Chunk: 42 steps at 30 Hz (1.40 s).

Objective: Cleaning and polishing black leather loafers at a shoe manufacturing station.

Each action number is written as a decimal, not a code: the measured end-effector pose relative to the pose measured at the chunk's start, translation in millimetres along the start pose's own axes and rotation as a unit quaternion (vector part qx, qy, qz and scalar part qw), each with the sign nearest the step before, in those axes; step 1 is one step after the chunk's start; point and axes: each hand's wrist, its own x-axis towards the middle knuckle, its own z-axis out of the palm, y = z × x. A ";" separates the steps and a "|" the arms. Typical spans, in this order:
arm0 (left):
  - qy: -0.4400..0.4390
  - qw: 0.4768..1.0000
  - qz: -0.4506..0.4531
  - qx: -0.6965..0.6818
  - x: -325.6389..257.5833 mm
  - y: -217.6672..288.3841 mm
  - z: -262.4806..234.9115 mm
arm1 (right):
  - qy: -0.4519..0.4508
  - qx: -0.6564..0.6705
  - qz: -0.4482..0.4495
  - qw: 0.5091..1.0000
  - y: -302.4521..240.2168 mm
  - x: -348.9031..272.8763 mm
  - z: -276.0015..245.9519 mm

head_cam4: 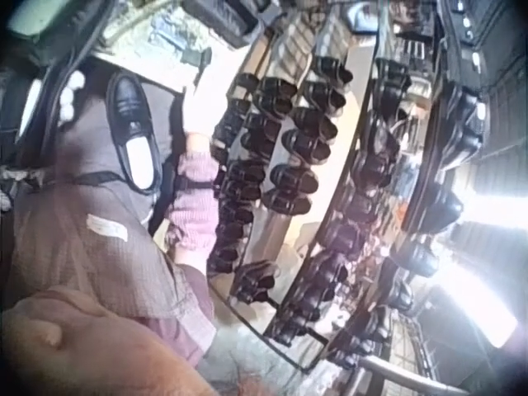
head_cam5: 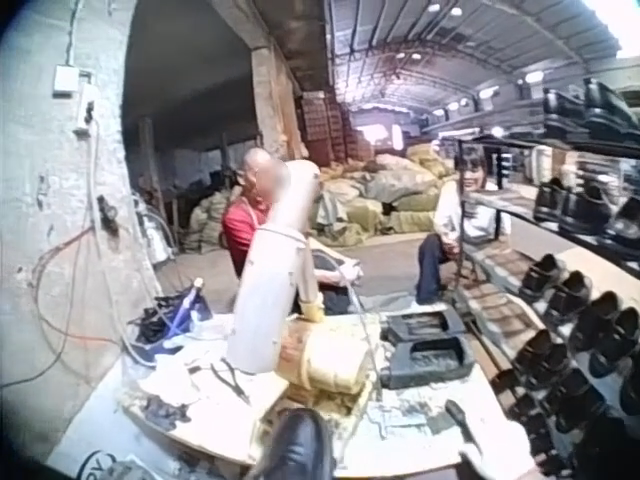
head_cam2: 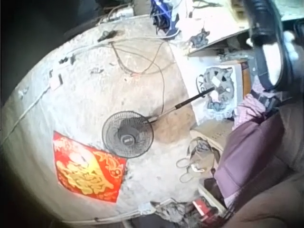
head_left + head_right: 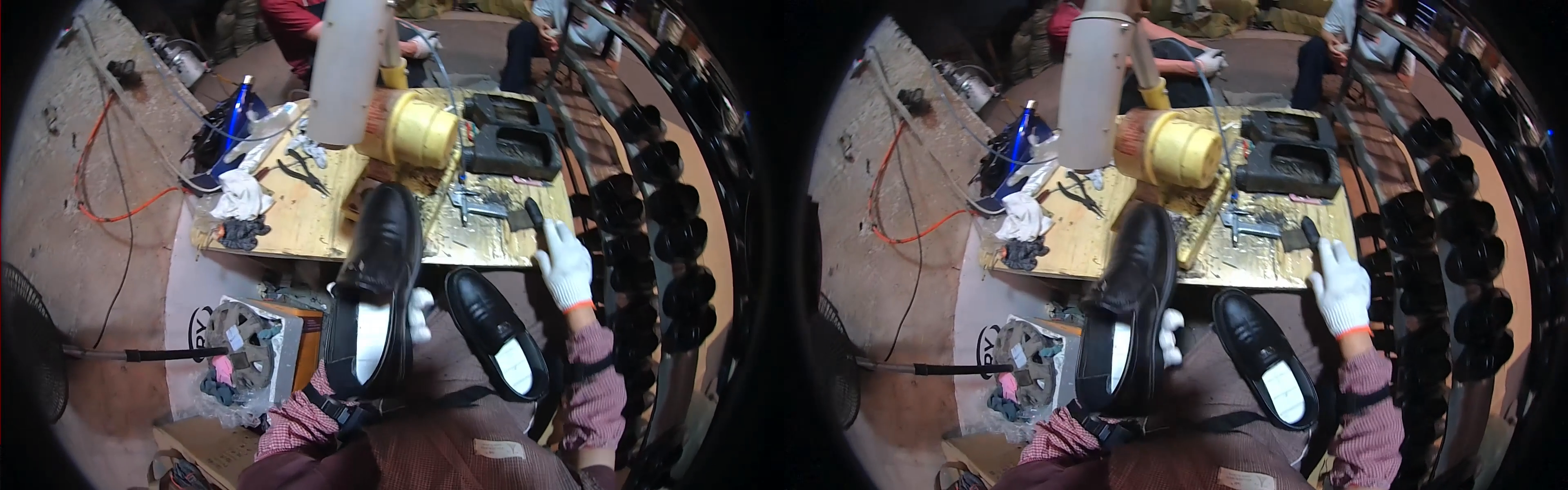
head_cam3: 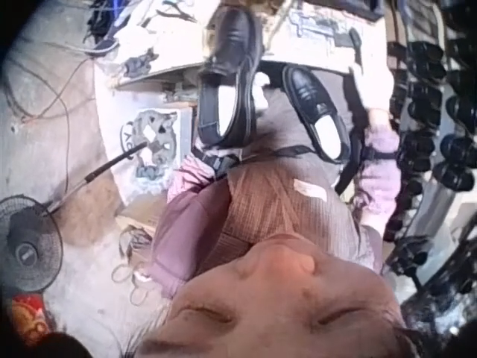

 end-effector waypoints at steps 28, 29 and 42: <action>0.069 0.957 0.102 0.264 3.6 -18.7 -8.8 | -0.119 0.508 0.299 0.799 -52.5 -127.1 -96.5; 0.095 0.956 0.054 0.273 8.1 -35.4 -6.5 | -0.113 0.507 0.308 0.797 -54.7 -123.4 -106.9; 0.062 0.817 0.263 0.510 2.3 -47.6 0.6 | -0.080 0.494 0.133 0.856 -106.4 -86.0 -112.4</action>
